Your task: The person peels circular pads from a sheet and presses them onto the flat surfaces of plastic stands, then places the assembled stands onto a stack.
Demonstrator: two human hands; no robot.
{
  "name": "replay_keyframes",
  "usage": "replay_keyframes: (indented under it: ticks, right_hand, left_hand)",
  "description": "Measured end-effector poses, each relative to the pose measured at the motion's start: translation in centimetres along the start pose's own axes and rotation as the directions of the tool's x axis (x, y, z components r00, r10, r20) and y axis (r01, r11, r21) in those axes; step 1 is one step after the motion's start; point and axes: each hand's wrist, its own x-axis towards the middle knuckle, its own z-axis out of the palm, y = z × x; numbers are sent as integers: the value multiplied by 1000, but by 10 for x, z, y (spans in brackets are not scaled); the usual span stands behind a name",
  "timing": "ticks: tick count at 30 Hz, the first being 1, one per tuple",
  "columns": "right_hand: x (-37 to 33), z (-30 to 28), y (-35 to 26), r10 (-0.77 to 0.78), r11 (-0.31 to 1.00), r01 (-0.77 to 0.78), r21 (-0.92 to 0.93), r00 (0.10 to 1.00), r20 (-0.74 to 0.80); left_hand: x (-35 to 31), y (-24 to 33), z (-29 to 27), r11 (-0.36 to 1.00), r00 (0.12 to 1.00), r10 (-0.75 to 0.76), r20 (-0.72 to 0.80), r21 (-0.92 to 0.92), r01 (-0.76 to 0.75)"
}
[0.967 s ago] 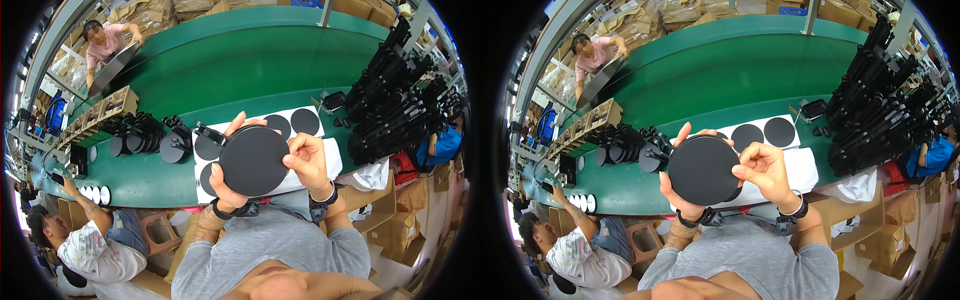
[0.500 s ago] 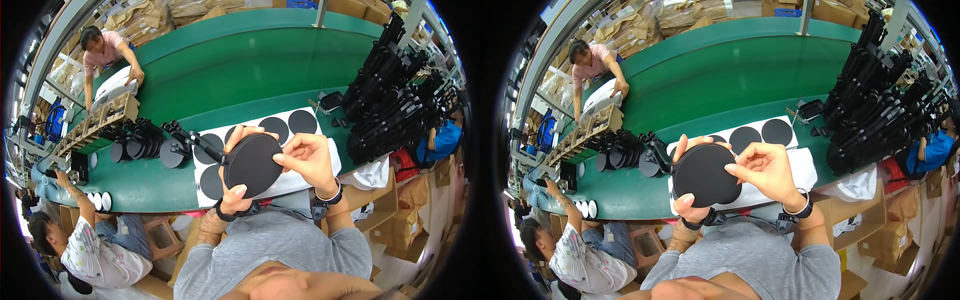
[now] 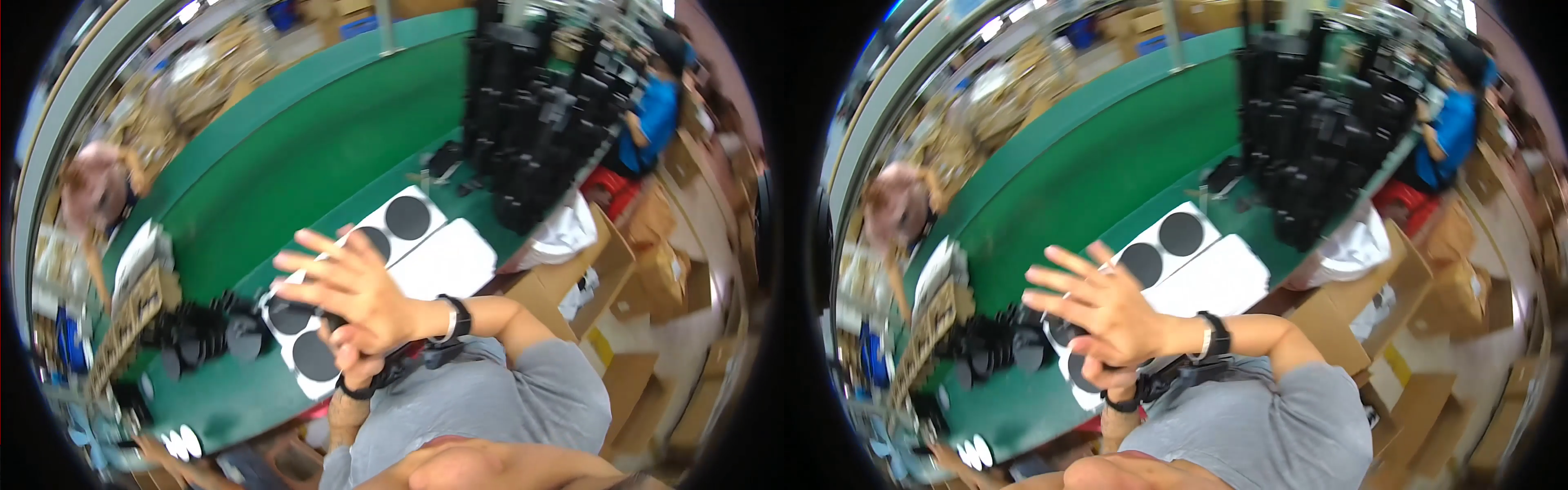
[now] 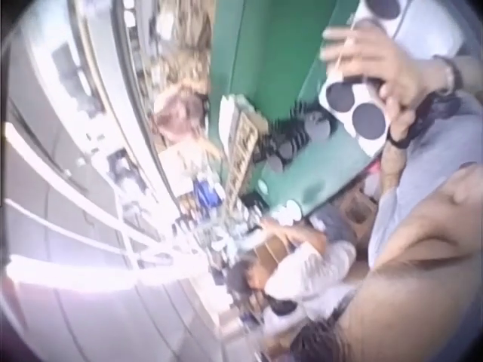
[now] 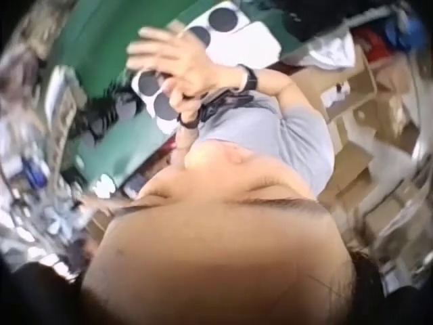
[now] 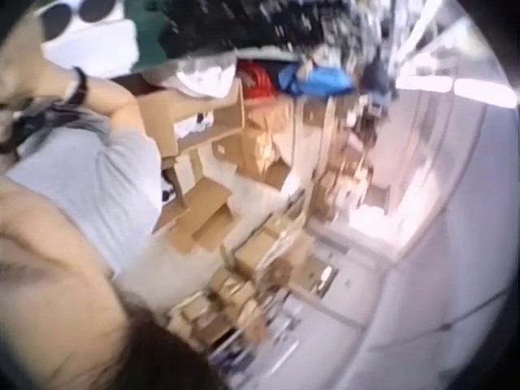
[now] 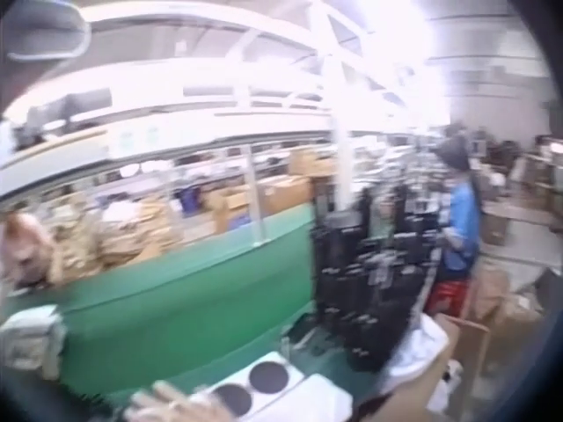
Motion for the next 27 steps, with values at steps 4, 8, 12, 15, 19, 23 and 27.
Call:
replay_keyframes:
  ticks: [4, 8, 12, 15, 19, 23, 27]
  right_hand:
    - [-4, 16, -1, 143, 985, -142, 94, 990, -3]
    - [6, -3, -5, 242, 929, -225, 294, 970, -23]
    - [17, -58, -6, 215, 903, -326, 279, 907, 363]
    - [13, -79, -9, 212, 918, -339, 203, 856, 471]
    - [3, -131, -21, 242, 949, -279, 146, 943, 230]
    - [3, -197, -26, 250, 959, -280, -44, 910, -331]
    - [1, -277, -18, -82, 971, -113, -210, 669, -739]
  left_hand:
    - [19, 44, 16, 894, 989, -150, 20, -424, 144]
    - [33, 49, 9, 938, 988, -4, 154, -343, 57]
    - [44, 51, -6, 984, 880, 113, 460, 72, -164]
    - [54, 71, 2, 947, 835, 34, 548, 250, -203]
    - [69, 102, 9, 894, 717, 152, 680, 215, -393]
    - [77, 90, -48, 813, 838, 280, 469, 348, -466]
    - [75, 54, -93, 750, 928, 199, 313, 561, -350]
